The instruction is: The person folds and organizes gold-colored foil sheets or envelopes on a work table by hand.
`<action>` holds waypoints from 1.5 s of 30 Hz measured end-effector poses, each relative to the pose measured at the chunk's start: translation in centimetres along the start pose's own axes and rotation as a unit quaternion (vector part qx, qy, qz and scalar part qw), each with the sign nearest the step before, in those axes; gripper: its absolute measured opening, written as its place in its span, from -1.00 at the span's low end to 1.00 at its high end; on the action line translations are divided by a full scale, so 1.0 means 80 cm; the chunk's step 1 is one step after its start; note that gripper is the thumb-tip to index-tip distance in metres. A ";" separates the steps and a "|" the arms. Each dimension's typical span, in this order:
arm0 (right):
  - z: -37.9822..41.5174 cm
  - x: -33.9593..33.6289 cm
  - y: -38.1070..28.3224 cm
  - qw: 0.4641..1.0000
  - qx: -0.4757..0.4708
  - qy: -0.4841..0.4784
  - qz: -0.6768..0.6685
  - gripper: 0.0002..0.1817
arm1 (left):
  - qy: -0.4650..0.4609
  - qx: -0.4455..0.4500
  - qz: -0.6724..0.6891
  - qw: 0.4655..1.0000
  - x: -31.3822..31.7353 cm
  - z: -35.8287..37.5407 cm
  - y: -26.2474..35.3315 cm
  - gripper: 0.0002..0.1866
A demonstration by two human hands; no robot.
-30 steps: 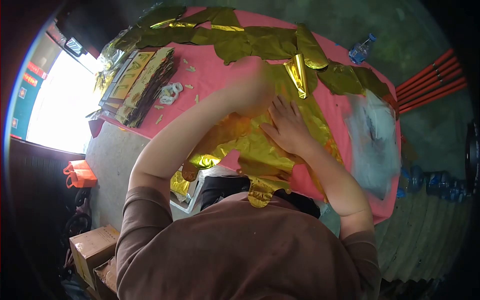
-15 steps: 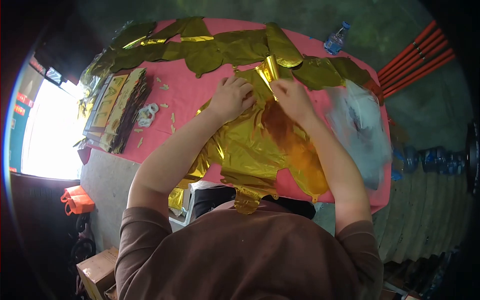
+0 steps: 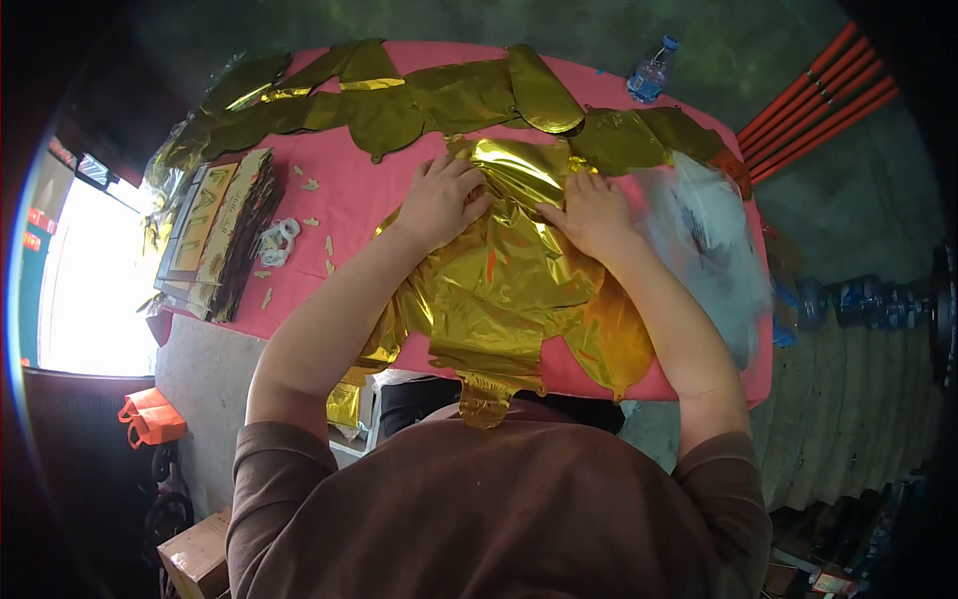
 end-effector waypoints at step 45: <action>-0.107 0.024 0.208 0.945 0.141 0.191 -0.225 -0.57 | -0.023 0.035 0.082 0.996 -0.010 -0.005 0.005 -0.78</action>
Point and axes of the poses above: each hand's wrist, its own z-axis away from the middle knuckle, its own x-axis out of the palm, y = z × x, the point moved 8 cm from there along -z, towards the middle knuckle, and after that the axes turned 4 degrees about z, right-handed, at the moved point
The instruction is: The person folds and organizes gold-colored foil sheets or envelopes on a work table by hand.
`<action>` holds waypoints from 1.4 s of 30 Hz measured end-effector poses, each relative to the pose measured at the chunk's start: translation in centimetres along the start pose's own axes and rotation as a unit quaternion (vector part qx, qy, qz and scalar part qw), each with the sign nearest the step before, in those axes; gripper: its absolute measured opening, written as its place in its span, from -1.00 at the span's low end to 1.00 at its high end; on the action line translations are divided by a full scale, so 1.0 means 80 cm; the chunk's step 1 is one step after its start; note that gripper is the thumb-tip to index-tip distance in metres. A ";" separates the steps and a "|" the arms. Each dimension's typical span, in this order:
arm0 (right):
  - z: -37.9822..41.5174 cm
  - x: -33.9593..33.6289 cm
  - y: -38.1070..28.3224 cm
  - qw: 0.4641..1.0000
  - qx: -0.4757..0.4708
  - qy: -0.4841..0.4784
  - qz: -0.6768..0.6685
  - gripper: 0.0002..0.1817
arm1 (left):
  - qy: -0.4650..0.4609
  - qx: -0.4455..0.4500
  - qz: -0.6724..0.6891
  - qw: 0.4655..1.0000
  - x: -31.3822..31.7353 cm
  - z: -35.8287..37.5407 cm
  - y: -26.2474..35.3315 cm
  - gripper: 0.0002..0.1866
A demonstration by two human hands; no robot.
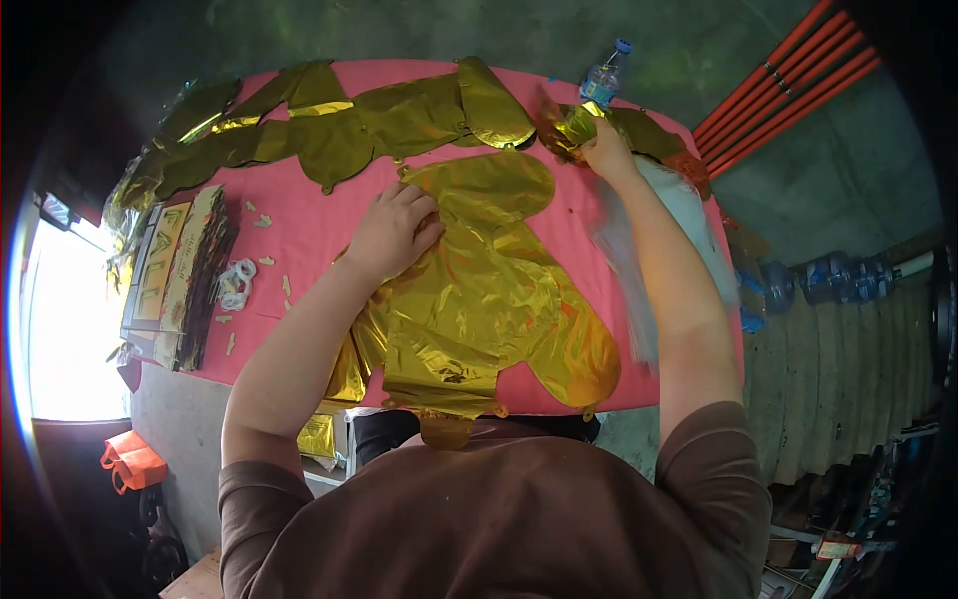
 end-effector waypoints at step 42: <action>0.005 0.037 -0.031 0.995 0.013 -0.094 0.042 -0.81 | 0.012 -0.011 0.004 1.000 0.000 0.001 -0.003 -0.81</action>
Point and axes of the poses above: each hand's wrist, its own z-axis away from the middle knuckle, its own x-axis out of the palm, y = z × x, the point moved 8 cm from there along -z, towards the middle knuckle, and after that the axes turned 4 degrees about z, right-handed, at the moved point
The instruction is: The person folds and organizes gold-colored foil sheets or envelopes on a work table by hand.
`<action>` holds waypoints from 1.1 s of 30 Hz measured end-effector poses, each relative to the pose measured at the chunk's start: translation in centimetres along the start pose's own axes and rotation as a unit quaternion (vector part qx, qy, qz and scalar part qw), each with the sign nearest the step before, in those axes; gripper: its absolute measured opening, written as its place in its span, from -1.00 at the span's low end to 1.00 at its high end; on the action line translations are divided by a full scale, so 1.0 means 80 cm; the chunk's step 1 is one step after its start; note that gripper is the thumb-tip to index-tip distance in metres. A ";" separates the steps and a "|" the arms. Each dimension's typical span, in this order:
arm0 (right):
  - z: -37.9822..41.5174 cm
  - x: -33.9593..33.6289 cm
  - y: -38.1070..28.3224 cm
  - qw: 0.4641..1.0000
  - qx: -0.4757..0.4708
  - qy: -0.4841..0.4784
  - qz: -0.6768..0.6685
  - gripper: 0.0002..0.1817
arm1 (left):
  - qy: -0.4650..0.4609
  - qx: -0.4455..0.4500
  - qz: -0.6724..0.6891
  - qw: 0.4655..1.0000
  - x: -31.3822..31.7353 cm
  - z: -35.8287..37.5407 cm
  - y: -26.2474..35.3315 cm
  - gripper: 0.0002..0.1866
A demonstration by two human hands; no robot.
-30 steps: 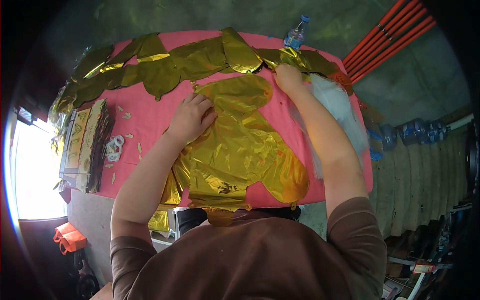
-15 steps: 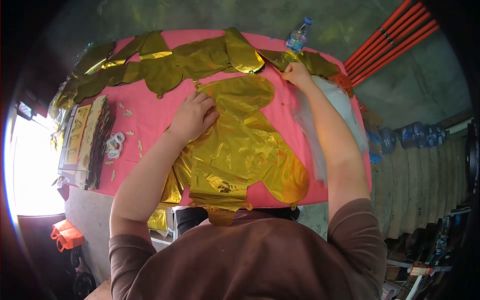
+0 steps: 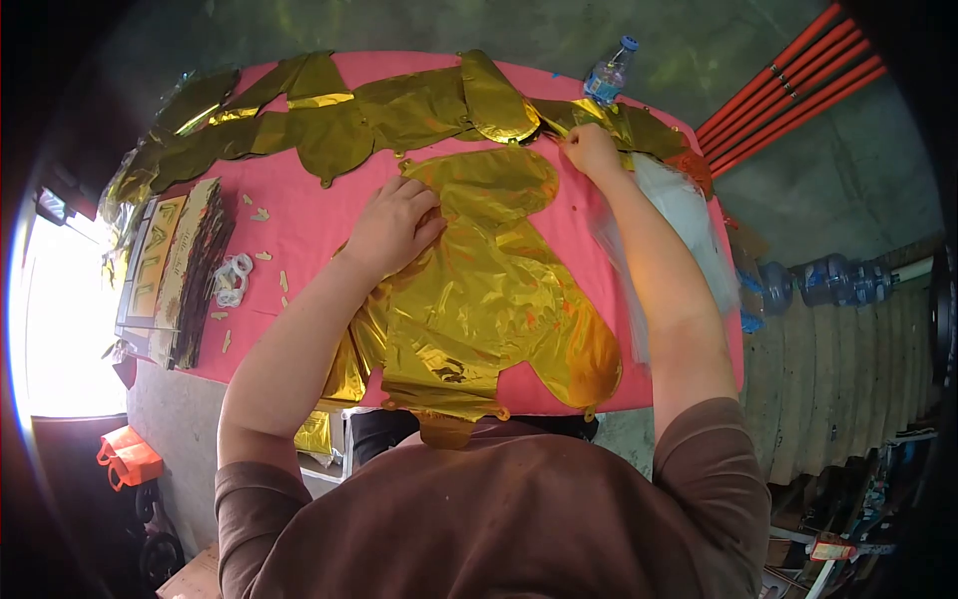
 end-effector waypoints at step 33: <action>-0.013 0.001 0.037 0.966 0.060 -0.006 -0.250 -0.78 | 0.011 0.010 0.004 1.000 -0.002 0.001 -0.001 -0.81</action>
Point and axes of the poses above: each hand's wrist, its own z-axis away from the middle knuckle, its own x-axis out of the palm, y = z × x, the point moved 8 cm from there along -z, towards the middle knuckle, and after that the axes turned 4 degrees about z, right-handed, at the moved point
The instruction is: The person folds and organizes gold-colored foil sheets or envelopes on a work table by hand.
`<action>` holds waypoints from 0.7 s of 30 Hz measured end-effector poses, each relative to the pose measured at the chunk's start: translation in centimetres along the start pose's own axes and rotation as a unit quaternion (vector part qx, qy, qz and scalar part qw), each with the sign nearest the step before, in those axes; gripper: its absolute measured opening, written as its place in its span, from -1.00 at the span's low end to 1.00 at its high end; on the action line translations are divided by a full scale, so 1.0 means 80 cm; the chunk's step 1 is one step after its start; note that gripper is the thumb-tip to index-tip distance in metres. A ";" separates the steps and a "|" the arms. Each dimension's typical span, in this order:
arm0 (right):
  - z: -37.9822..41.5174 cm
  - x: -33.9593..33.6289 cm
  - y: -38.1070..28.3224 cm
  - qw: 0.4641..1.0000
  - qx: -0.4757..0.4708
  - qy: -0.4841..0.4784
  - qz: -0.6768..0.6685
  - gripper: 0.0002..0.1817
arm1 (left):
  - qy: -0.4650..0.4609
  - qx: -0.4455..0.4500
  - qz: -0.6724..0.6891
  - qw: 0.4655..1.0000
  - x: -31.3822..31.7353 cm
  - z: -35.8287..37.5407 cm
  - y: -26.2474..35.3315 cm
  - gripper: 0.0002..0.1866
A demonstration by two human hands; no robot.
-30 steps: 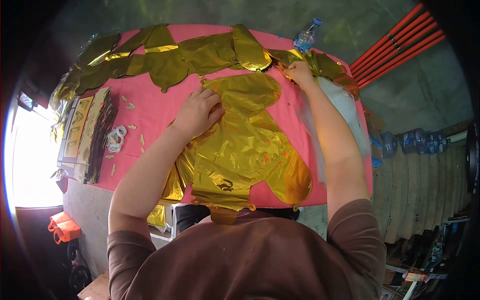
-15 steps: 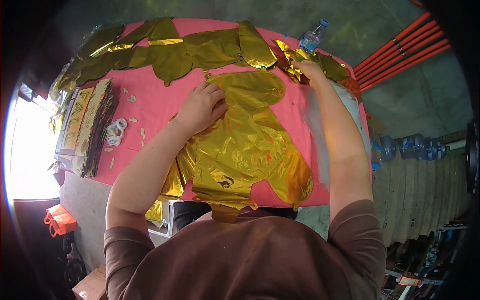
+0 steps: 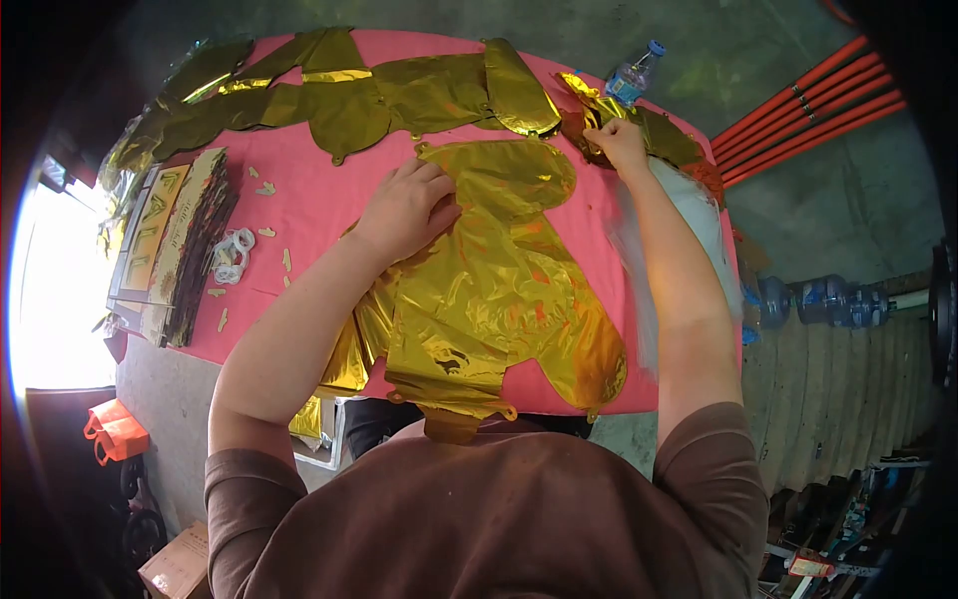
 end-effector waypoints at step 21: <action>0.009 0.021 -0.055 0.893 -0.080 -0.035 0.442 -0.79 | 0.001 -0.003 0.000 1.000 -0.002 0.000 0.001 -0.82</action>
Point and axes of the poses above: each hand's wrist, its own z-axis away from the middle knuckle, its own x-axis out of the palm, y = z × x, the point moved 8 cm from there along -z, towards the middle knuckle, and after that the axes turned 4 degrees about z, right-handed, at the moved point
